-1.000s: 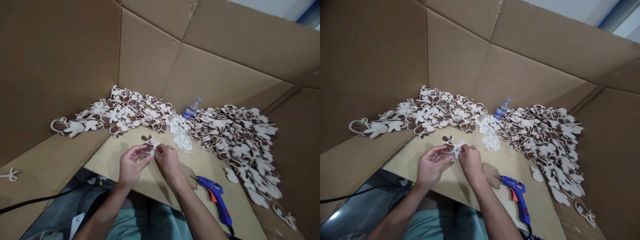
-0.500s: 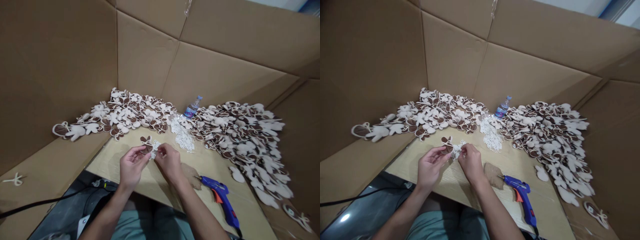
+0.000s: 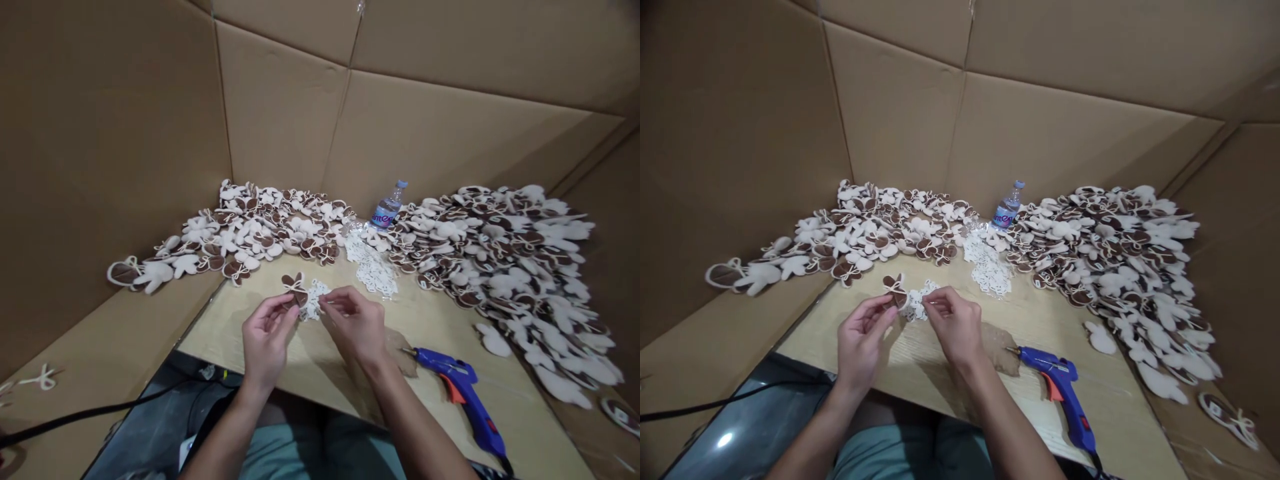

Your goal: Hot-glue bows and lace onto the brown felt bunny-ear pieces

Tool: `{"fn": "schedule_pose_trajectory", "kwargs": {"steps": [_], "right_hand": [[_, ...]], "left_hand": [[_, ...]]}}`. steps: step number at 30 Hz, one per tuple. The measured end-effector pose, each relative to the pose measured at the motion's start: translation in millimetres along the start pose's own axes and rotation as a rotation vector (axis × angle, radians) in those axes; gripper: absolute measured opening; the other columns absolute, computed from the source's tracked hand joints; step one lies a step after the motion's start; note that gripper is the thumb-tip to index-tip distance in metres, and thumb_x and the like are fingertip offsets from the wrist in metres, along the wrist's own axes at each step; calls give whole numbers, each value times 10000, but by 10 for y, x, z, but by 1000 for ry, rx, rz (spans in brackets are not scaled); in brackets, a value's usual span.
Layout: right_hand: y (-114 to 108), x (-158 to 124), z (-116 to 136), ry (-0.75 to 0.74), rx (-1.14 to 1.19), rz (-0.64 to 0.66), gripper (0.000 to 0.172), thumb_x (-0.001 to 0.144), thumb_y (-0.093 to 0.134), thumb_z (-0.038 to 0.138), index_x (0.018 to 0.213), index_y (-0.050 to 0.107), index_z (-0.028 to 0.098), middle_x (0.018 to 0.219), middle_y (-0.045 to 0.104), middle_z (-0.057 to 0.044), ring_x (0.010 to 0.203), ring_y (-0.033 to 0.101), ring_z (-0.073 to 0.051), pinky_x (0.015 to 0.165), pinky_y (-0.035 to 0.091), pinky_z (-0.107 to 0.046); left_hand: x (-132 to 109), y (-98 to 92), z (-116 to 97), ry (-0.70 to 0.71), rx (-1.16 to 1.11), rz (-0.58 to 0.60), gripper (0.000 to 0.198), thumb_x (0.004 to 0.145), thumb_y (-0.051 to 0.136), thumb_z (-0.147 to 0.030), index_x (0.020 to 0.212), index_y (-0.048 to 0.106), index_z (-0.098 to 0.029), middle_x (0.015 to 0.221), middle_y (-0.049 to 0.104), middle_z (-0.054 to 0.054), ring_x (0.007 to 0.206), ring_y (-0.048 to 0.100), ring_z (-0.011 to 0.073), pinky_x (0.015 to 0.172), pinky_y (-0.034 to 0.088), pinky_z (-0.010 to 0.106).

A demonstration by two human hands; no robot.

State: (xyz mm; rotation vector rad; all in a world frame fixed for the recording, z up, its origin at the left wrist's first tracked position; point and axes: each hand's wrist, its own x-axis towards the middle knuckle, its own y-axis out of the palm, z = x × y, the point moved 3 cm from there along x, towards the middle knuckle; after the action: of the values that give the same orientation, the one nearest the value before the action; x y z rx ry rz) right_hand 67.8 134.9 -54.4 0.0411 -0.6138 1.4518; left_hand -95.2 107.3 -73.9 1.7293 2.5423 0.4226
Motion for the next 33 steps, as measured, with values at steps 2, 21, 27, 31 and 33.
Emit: {"fn": "schedule_pose_trajectory", "kwargs": {"steps": [2,21,27,31,33], "right_hand": [[-17,-4,33,-31,80,-30,47,806,697,236,819,671,200,778,777,-31,719,748,-175,693,609,-275],[7,-58,154,158,592,-60,189,723,809,143,772,638,205,780,748,8,749,716,-118,722,586,-217],[28,-68,175,151,613,-40,200,714,802,109,740,630,209,762,748,19,723,709,-109,692,582,-206],[41,-73,180,121,592,-35,206,704,807,96,736,637,207,755,751,14,727,715,-115,701,586,-217],[44,-79,179,100,572,-40,206,702,810,93,733,641,206,756,752,10,734,718,-119,705,587,-223]], "left_hand": [[-9,6,-16,10,19,-6,194,730,781,-259,905,748,-183,788,760,33,715,694,168,668,558,239],[-62,60,14,100,-23,-25,196,680,800,-153,868,798,-209,948,763,45,846,737,195,785,617,274],[-55,61,8,93,-35,-49,201,655,816,-125,839,796,-204,914,763,35,797,741,179,745,624,246],[-49,66,-6,104,-19,-39,205,639,826,-124,826,793,-200,877,764,26,761,738,167,717,620,229],[-49,67,-16,117,-13,-42,199,634,828,-125,816,792,-197,862,765,24,756,736,165,713,617,228]]}}
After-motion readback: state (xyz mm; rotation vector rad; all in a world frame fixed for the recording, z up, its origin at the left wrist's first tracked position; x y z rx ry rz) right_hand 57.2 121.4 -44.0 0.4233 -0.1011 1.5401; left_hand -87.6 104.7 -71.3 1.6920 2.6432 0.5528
